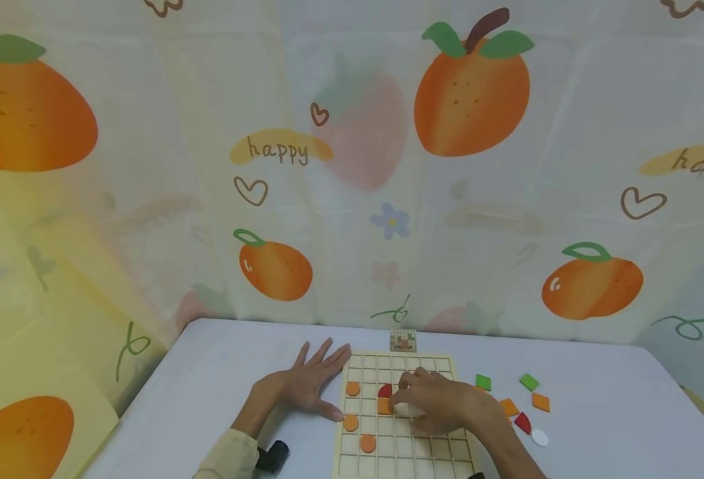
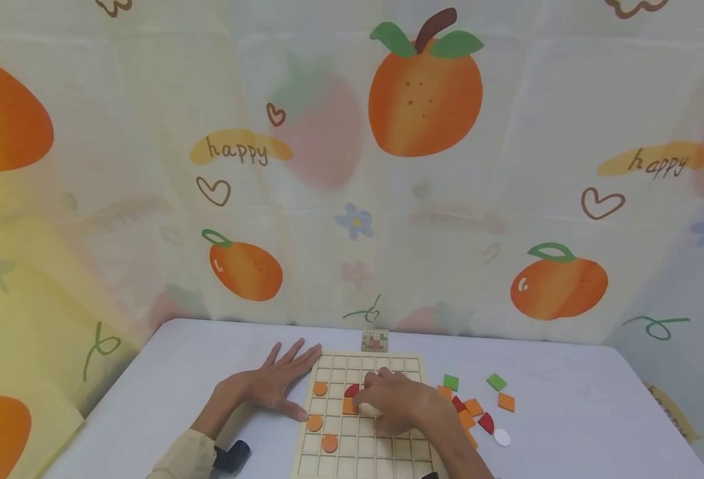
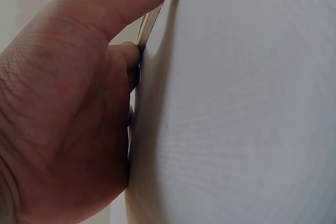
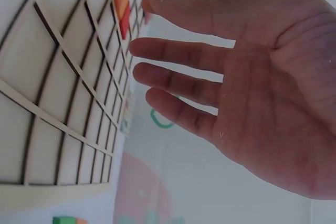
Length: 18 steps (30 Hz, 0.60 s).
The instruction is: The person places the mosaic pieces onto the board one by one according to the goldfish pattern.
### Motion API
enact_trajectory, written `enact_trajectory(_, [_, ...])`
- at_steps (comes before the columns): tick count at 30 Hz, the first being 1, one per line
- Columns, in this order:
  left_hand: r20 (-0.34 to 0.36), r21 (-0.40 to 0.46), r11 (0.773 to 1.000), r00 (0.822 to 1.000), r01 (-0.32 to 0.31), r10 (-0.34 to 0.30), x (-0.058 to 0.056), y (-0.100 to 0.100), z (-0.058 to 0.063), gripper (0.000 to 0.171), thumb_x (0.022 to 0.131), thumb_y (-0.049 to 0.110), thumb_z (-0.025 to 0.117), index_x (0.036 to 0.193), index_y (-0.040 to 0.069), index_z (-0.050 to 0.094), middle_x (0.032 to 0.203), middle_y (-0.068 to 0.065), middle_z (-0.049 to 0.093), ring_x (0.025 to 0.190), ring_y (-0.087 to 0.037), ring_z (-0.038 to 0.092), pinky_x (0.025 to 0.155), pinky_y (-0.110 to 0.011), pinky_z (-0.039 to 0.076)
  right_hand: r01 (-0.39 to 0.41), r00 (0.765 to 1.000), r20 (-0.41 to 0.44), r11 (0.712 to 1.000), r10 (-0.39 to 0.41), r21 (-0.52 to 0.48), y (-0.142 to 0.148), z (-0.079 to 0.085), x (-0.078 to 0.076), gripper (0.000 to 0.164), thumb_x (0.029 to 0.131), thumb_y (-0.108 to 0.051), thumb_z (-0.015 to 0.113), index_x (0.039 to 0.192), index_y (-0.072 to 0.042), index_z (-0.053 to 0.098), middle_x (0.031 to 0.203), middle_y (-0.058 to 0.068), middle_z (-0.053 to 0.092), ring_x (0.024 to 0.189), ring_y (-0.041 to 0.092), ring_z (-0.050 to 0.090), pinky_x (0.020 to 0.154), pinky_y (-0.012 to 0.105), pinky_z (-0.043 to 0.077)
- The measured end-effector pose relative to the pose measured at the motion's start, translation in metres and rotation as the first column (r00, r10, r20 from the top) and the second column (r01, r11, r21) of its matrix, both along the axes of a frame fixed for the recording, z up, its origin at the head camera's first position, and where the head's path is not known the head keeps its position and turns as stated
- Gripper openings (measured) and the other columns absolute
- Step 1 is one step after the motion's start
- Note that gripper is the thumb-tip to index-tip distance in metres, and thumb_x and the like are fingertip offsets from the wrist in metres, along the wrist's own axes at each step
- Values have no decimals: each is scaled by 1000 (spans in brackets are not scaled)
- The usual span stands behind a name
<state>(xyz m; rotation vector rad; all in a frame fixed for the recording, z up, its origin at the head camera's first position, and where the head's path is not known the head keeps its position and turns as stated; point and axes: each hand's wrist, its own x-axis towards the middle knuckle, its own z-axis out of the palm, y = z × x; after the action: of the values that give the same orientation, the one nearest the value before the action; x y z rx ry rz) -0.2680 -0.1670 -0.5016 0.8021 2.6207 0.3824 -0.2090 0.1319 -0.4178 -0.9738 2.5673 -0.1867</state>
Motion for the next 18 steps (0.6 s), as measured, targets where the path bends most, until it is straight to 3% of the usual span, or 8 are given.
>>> enact_trajectory(6, [6, 5, 1000, 1000, -5, 5, 2, -2, 4, 119, 84, 66, 76, 169, 15, 10, 179, -3, 8, 166, -39, -3, 128, -72, -7, -20, 998, -61, 992, 12, -128, 21, 10, -4, 35, 96, -15, 75, 130, -19, 70, 123, -1, 64, 111, 20, 57, 96, 40, 54])
enact_trajectory(9, [6, 3, 1000, 1000, 8, -8, 2, -3, 2, 120, 84, 66, 75, 169, 15, 9, 179, -3, 7, 166, -39, -3, 128, -72, -7, 19, 998, -50, 986, -27, -165, 37, 16, -2, 33, 98, -17, 73, 130, -17, 69, 122, 0, 65, 112, 21, 59, 96, 42, 54])
enact_trajectory(14, [-4, 14, 999, 1000, 29, -29, 1, -1, -2, 120, 84, 66, 75, 169, 14, 7, 179, -3, 6, 166, -40, -3, 127, -73, -6, 161, 986, -7, 975, -164, -156, 74, 22, 3, 26, 96, -16, 74, 122, -15, 72, 118, 0, 68, 104, 23, 64, 90, 44, 57])
enact_trajectory(18, [-8, 24, 999, 999, 32, -32, 1, -2, -3, 121, 83, 69, 73, 169, 14, 9, 179, -4, 7, 166, -41, -2, 127, -74, -6, 331, 944, 28, 942, -329, -65, 108, 17, 7, 19, 92, -14, 78, 110, -13, 71, 109, 0, 70, 92, 21, 62, 86, 47, 58])
